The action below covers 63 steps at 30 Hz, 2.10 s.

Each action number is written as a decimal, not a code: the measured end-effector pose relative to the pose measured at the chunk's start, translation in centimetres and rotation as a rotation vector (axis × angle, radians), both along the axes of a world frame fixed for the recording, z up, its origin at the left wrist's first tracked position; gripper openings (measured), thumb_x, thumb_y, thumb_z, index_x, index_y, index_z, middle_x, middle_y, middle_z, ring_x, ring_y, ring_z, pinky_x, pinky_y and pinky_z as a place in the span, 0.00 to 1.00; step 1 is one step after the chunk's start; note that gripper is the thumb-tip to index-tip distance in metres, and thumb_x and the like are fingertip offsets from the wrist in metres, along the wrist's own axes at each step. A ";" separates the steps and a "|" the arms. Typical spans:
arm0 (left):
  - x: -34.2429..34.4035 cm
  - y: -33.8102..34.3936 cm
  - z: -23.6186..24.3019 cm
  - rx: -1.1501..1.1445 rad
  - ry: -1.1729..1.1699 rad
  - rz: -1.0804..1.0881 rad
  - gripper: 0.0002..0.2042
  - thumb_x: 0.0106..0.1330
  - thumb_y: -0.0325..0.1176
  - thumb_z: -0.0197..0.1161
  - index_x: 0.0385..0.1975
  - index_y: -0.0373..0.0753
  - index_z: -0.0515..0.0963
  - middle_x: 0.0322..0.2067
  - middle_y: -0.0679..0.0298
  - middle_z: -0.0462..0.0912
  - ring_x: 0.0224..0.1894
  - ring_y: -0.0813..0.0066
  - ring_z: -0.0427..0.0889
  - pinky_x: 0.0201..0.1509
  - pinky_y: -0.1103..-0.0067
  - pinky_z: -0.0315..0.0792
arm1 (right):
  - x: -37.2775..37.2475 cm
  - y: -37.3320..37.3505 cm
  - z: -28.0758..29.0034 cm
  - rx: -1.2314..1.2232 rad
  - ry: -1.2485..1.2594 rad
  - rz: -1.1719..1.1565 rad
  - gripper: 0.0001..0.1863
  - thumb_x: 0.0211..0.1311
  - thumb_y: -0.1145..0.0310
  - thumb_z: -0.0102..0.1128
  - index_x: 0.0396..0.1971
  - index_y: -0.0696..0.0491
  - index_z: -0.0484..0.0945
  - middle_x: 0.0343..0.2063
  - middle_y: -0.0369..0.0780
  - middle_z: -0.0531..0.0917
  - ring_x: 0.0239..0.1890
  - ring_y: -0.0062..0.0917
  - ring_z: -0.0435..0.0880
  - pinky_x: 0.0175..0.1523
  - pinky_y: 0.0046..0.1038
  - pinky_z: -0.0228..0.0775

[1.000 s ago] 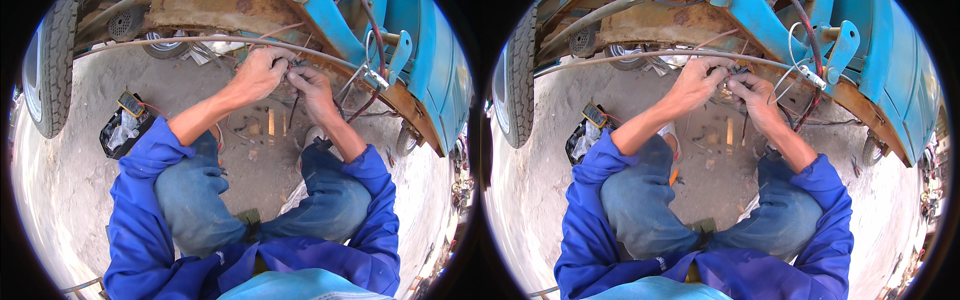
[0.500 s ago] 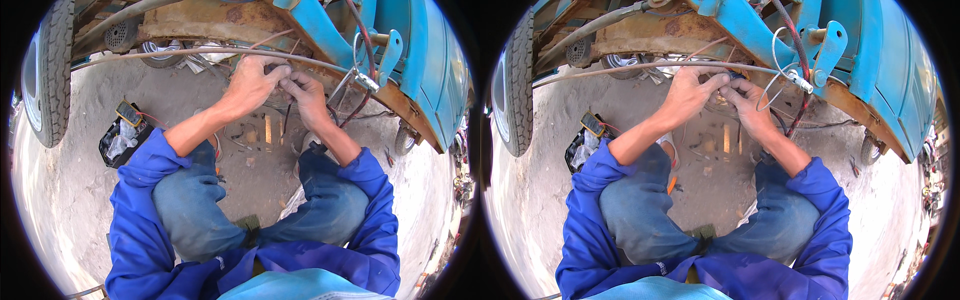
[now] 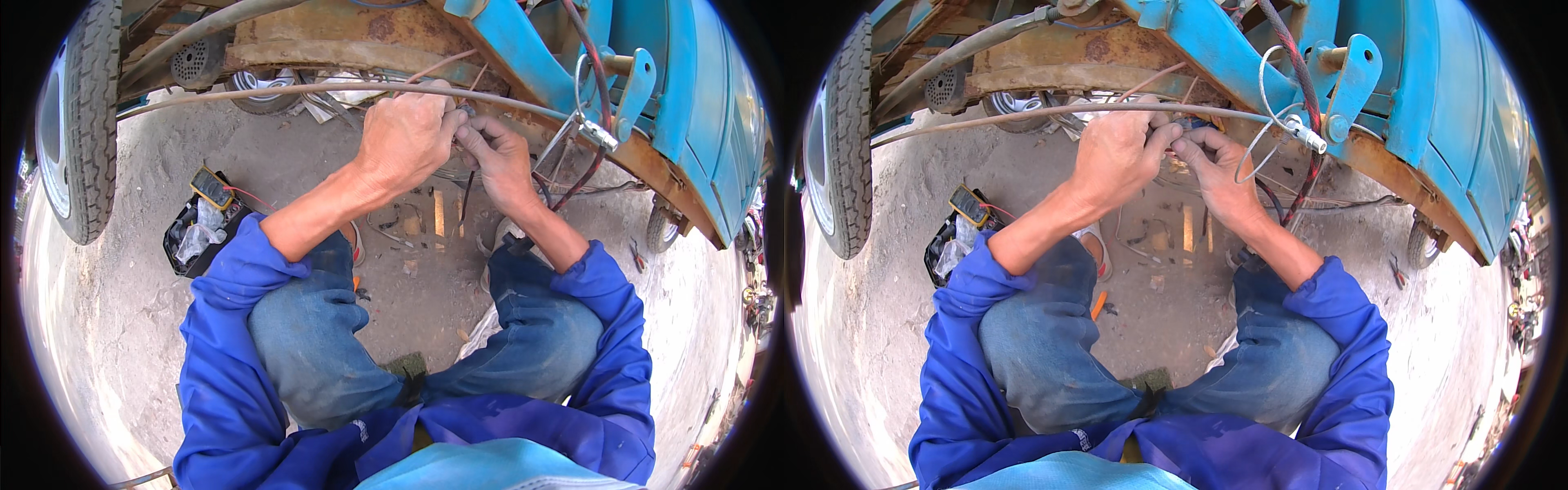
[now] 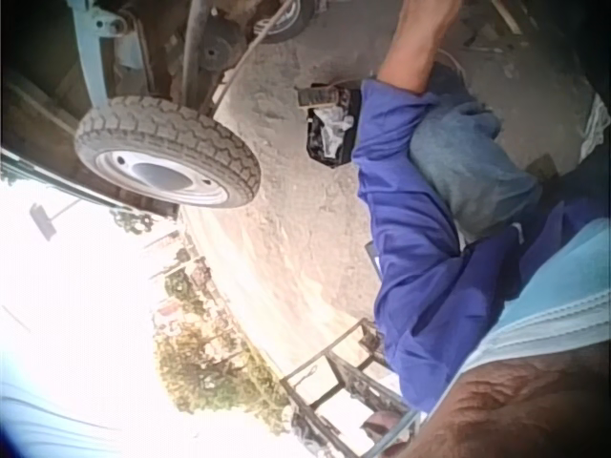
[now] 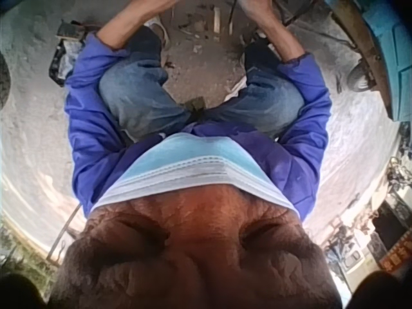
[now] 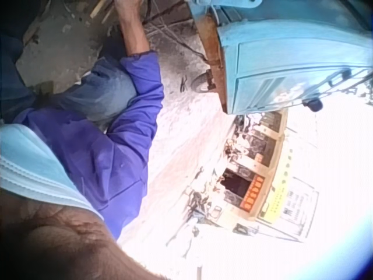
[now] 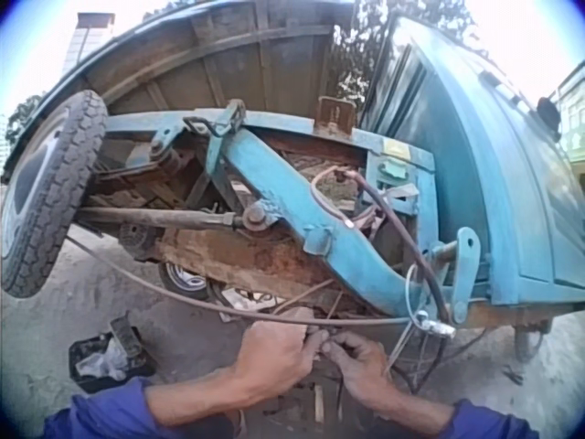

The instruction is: The person sits under a blue three-wheeled vehicle and works on its wiring. They strip wire insulation, twist conductors together, and connect wires to a small component using pliers and a multimeter.

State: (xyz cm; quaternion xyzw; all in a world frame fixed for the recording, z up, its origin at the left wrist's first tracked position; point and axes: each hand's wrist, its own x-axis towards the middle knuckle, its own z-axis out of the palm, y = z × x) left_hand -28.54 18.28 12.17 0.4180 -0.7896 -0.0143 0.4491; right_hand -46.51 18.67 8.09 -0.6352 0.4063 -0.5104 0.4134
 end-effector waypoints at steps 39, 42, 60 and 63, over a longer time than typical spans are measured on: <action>0.8 -0.3 -1.0 0.090 0.143 -0.234 0.08 0.66 0.29 0.69 0.41 0.34 0.86 0.36 0.57 0.87 0.29 0.75 0.84 0.32 0.77 0.78 | -1.0 -0.3 -0.9 -0.042 -0.072 -0.026 0.10 0.71 0.67 0.68 0.44 0.57 0.83 0.35 0.31 0.84 0.34 0.12 0.78 0.40 0.18 0.70; 0.7 0.0 -0.9 0.131 0.167 -0.218 0.08 0.67 0.30 0.69 0.41 0.34 0.86 0.34 0.59 0.88 0.27 0.77 0.84 0.32 0.78 0.77 | -0.9 -0.5 -0.9 -0.078 -0.071 -0.033 0.09 0.71 0.68 0.68 0.44 0.58 0.83 0.37 0.33 0.86 0.38 0.12 0.81 0.45 0.18 0.73; 1.7 -2.2 -2.7 -0.441 -0.043 -0.302 0.10 0.55 0.21 0.72 0.34 0.37 0.79 0.31 0.62 0.84 0.29 0.65 0.84 0.31 0.73 0.79 | -0.3 0.2 -0.3 -0.114 -0.082 -0.021 0.08 0.72 0.70 0.67 0.44 0.58 0.82 0.36 0.32 0.85 0.39 0.11 0.81 0.44 0.17 0.72; 2.0 -2.8 -2.8 -0.555 -0.111 -0.297 0.11 0.53 0.21 0.73 0.34 0.38 0.79 0.31 0.63 0.84 0.29 0.64 0.85 0.31 0.72 0.80 | -0.2 0.2 -0.3 -0.113 -0.099 -0.016 0.08 0.72 0.70 0.67 0.44 0.57 0.82 0.37 0.32 0.86 0.38 0.11 0.81 0.43 0.17 0.72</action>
